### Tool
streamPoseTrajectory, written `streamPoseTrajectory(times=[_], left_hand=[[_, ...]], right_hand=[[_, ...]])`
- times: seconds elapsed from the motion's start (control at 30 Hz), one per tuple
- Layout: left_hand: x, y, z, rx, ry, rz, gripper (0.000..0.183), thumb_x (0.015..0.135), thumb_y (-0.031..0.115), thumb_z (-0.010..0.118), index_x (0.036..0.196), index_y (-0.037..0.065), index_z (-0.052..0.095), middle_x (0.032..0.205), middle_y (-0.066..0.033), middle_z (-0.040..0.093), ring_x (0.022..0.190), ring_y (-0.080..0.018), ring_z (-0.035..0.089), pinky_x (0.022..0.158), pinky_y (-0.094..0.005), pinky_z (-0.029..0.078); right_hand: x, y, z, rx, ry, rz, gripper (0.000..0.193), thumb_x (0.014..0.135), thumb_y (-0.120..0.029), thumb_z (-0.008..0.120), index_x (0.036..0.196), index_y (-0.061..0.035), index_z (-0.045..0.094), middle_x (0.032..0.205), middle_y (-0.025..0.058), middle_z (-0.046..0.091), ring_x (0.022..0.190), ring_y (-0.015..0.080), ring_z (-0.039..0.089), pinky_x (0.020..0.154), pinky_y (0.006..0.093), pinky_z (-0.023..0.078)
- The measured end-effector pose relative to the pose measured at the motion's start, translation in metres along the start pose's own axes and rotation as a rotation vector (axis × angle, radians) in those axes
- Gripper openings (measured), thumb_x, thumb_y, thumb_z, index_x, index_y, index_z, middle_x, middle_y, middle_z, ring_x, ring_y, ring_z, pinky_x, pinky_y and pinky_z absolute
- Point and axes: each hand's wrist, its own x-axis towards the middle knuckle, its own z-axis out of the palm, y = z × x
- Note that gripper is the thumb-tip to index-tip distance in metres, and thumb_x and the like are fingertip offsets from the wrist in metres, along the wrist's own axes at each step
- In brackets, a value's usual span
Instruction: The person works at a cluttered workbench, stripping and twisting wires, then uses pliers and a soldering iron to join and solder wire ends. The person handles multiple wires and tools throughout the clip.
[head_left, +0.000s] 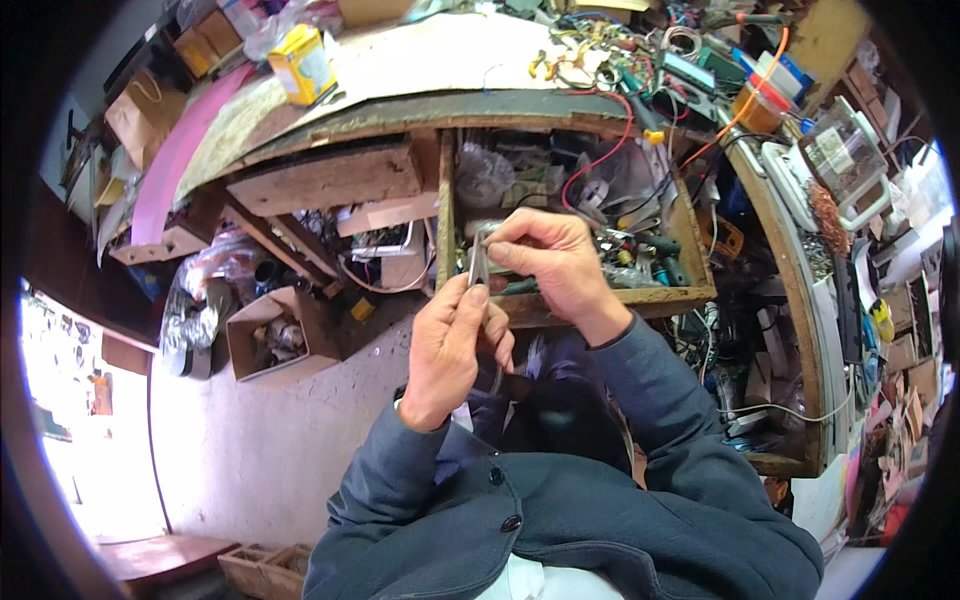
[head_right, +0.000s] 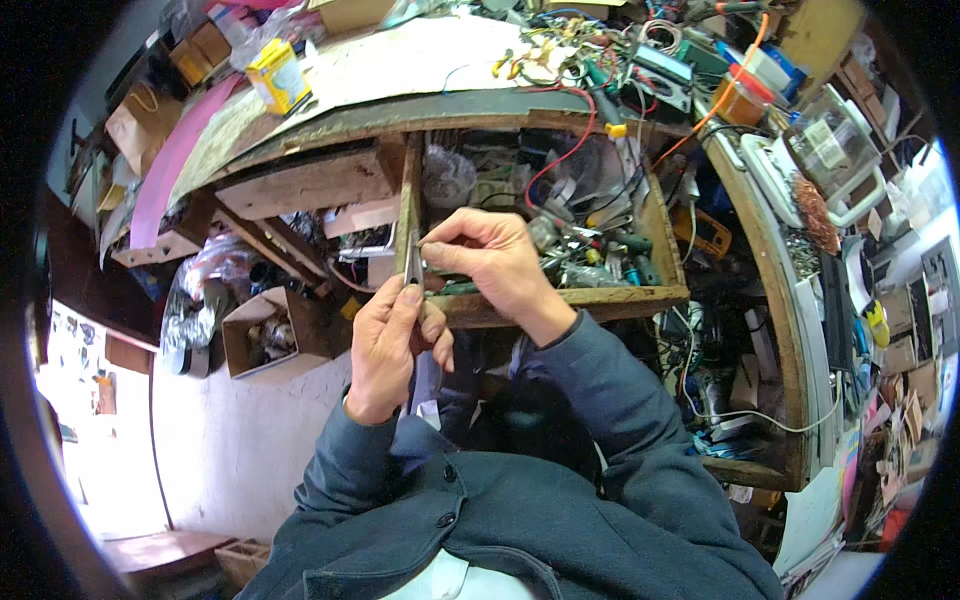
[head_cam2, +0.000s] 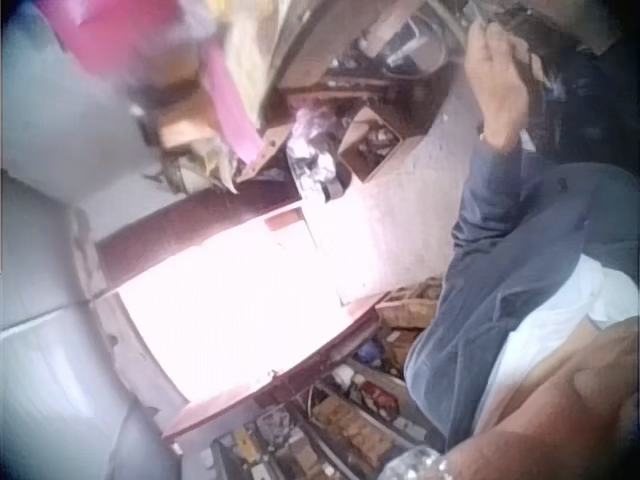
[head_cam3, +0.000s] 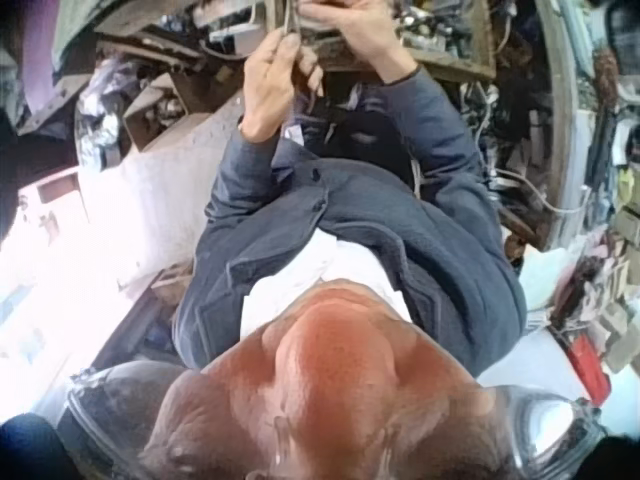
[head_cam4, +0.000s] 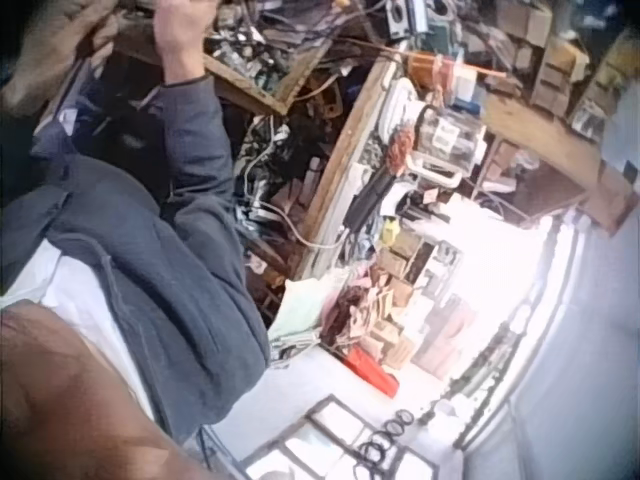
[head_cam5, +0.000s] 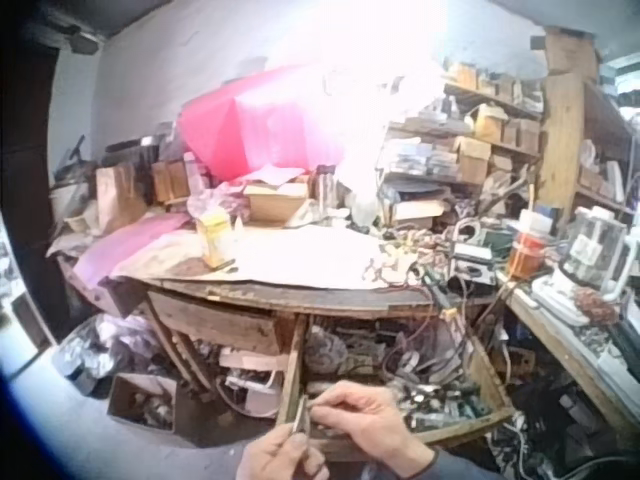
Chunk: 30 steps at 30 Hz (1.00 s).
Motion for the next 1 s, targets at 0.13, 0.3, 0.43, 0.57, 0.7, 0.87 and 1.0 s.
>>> streamPoseTrajectory(times=[0.13, 0.3, 0.43, 0.57, 0.7, 0.87, 1.0], left_hand=[[0.015, -0.005, -0.003, -0.035, -0.014, 0.017, 0.026, 0.114, 0.023, 0.046, 0.121, 0.000, 0.054, 0.075, -0.0042, 0.051, 0.060, -0.0161, 0.059, 0.056, -0.0310, 0.055], [0.067, -0.067, -0.072, 0.605, 0.271, 0.706, 0.025, 0.113, 0.025, 0.049, 0.122, 0.003, 0.056, 0.079, -0.0045, 0.061, 0.061, -0.0185, 0.061, 0.056, -0.0348, 0.057], [0.064, -0.016, -0.022, 0.068, 0.088, 0.145, 0.030, 0.113, 0.026, 0.048, 0.124, 0.000, 0.056, 0.076, -0.0039, 0.052, 0.062, -0.0174, 0.058, 0.055, -0.0357, 0.057], [0.069, -0.022, -0.021, 0.056, 0.085, 0.160, 0.029, 0.114, 0.024, 0.044, 0.124, -0.001, 0.055, 0.076, -0.0036, 0.053, 0.061, -0.0153, 0.059, 0.055, -0.0326, 0.057], [0.070, -0.025, -0.020, 0.011, 0.076, 0.156, 0.028, 0.114, 0.023, 0.044, 0.123, -0.002, 0.054, 0.075, -0.0040, 0.054, 0.061, -0.0153, 0.060, 0.055, -0.0316, 0.056], [0.066, -0.027, -0.023, 0.100, 0.097, 0.130, 0.030, 0.113, 0.029, 0.047, 0.123, 0.001, 0.055, 0.079, -0.0065, 0.059, 0.065, -0.0179, 0.064, 0.060, -0.0342, 0.059], [0.072, -0.033, -0.024, 0.121, 0.020, 0.179, 0.029, 0.114, 0.027, 0.046, 0.125, 0.001, 0.052, 0.077, -0.0049, 0.055, 0.063, -0.0174, 0.063, 0.059, -0.0335, 0.058]], right_hand=[[0.002, -0.006, 0.001, -0.274, 0.089, -0.073, 0.012, 0.092, -0.001, 0.076, 0.104, -0.0002, 0.076, 0.096, 0.0034, 0.072, 0.087, 0.0090, 0.066, 0.071, 0.0257, 0.056], [-0.005, -0.054, 0.063, -1.129, -0.018, -0.909, 0.028, 0.083, -0.015, 0.069, 0.108, -0.0039, 0.070, 0.108, 0.0161, 0.067, 0.084, 0.0262, 0.069, 0.069, 0.0381, 0.058], [-0.038, -0.088, 0.148, -0.589, -0.287, -1.186, 0.039, 0.089, -0.028, 0.058, 0.112, 0.0012, 0.069, 0.117, 0.0163, 0.064, 0.097, 0.0272, 0.065, 0.078, 0.0398, 0.055], [-0.047, -0.083, 0.192, -0.706, 0.101, -1.426, 0.023, 0.090, -0.016, 0.064, 0.111, -0.0078, 0.063, 0.131, 0.0046, 0.051, 0.130, 0.0261, 0.048, 0.086, 0.0393, 0.052], [-0.036, -0.057, 0.166, -0.337, 0.323, -1.406, 0.033, 0.091, -0.021, 0.057, 0.118, -0.0077, 0.071, 0.132, 0.0096, 0.063, 0.114, 0.0282, 0.066, 0.084, 0.0423, 0.058], [0.089, -0.078, 0.001, -1.323, -0.041, -0.920, 0.011, 0.083, -0.007, 0.072, 0.093, -0.0033, 0.070, 0.098, 0.0142, 0.073, 0.086, 0.0315, 0.072, 0.072, 0.0404, 0.060], [0.192, -0.078, -0.093, -1.842, 0.214, -0.662, 0.015, 0.089, -0.018, 0.064, 0.085, -0.0058, 0.072, 0.087, 0.0168, 0.070, 0.084, 0.0376, 0.070, 0.072, 0.0485, 0.057]])
